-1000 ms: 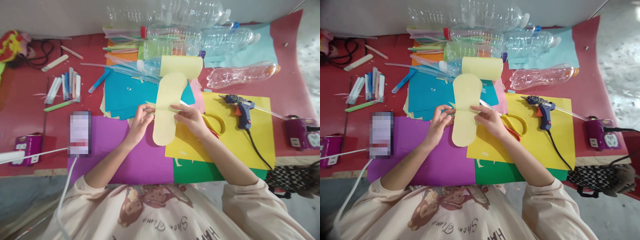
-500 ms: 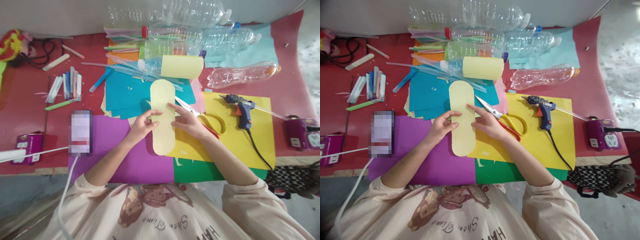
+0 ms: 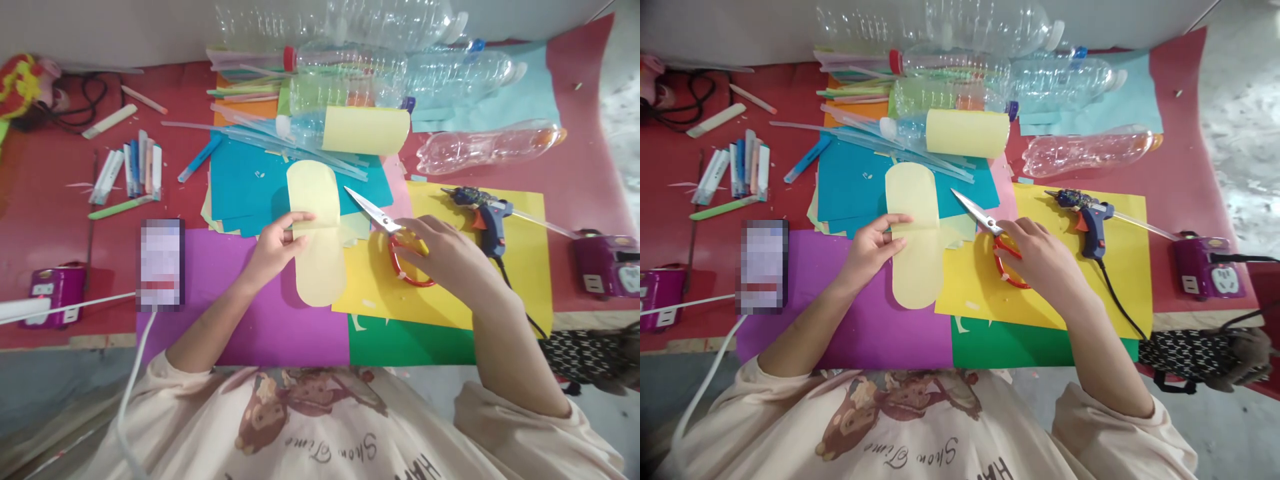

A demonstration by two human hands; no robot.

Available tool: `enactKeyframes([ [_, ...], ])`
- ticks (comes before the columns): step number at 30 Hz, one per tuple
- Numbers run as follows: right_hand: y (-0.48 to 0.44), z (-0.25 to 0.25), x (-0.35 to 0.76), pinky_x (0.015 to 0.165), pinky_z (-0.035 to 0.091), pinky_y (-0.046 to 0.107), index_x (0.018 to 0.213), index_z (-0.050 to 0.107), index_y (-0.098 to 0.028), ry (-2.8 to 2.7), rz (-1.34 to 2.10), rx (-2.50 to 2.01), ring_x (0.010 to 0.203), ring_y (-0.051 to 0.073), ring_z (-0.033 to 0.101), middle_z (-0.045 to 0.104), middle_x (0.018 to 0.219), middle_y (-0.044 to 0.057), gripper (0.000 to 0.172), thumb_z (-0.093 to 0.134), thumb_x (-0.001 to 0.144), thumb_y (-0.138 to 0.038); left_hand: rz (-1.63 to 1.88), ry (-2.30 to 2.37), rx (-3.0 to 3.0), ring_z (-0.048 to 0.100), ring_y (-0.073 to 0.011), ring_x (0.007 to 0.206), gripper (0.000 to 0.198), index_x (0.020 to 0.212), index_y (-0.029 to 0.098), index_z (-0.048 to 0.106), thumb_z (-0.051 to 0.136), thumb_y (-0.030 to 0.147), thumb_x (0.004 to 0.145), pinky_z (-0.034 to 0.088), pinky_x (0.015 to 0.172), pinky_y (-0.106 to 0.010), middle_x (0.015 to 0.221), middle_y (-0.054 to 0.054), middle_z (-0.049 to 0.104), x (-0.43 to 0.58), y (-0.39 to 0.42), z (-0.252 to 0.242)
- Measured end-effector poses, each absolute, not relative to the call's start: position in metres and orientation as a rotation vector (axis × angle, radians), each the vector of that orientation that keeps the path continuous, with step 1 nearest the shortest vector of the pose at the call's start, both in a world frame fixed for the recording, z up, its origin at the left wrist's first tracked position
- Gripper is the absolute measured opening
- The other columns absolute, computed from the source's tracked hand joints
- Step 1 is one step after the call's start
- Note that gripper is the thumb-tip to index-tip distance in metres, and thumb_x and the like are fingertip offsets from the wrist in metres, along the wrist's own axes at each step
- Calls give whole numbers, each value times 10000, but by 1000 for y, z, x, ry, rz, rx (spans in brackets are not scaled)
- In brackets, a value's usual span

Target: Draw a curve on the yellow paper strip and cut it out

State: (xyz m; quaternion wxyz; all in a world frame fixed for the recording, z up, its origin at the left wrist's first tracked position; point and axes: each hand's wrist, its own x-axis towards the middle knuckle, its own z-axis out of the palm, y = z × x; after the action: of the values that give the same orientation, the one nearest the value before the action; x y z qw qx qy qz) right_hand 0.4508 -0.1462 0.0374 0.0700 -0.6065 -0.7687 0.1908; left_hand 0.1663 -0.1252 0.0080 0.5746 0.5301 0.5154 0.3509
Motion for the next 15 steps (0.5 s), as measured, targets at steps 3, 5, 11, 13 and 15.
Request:
enactKeyframes([
  [3, -152, 31, 457, 744, 533, 430, 1195, 602, -232, -2399, 550, -1881, 936, 321, 650, 658, 1038, 130, 356, 532, 871, -361, 820, 1220, 1236, 607, -96, 661, 363, 1105, 186, 657, 660, 278, 753, 485, 586, -193, 975, -37, 705, 164, -125, 8],
  [5, -154, 26, 460, 765, 534, 438, 1225, 582, -226, -2408, 524, -1889, 933, 319, 647, 637, 1047, 140, 379, 518, 874, -352, 824, 1219, 1240, 596, -85, 652, 359, 1094, 183, 658, 659, 270, 746, 478, 574, -188, 1033, -44, 699, 164, -124, 8],
  [11, -141, 17, 468, 625, 495, 378, 1350, 535, -240, -2382, 536, -2030, 686, 264, 611, 599, 812, 82, 546, 564, 827, -396, 806, 1227, 1253, 582, -72, 621, 375, 1114, 174, 647, 632, 255, 748, 467, 551, -185, 1077, -50, 690, 164, -122, 5],
  [13, -134, 18, 468, 563, 455, 329, 1316, 576, -245, -2399, 614, -2051, 596, 222, 568, 576, 726, 45, 555, 602, 784, -402, 802, 1221, 1249, 603, -82, 651, 381, 1115, 175, 647, 640, 262, 744, 484, 576, -191, 1100, -54, 688, 164, -123, 6],
  [15, -128, 20, 468, 533, 424, 302, 1245, 628, -233, -2414, 618, -2041, 573, 203, 547, 569, 684, 30, 533, 626, 733, -379, 801, 1220, 1253, 606, -79, 653, 388, 1122, 179, 648, 647, 272, 746, 487, 578, -191, 1147, -59, 677, 164, -124, 7],
])
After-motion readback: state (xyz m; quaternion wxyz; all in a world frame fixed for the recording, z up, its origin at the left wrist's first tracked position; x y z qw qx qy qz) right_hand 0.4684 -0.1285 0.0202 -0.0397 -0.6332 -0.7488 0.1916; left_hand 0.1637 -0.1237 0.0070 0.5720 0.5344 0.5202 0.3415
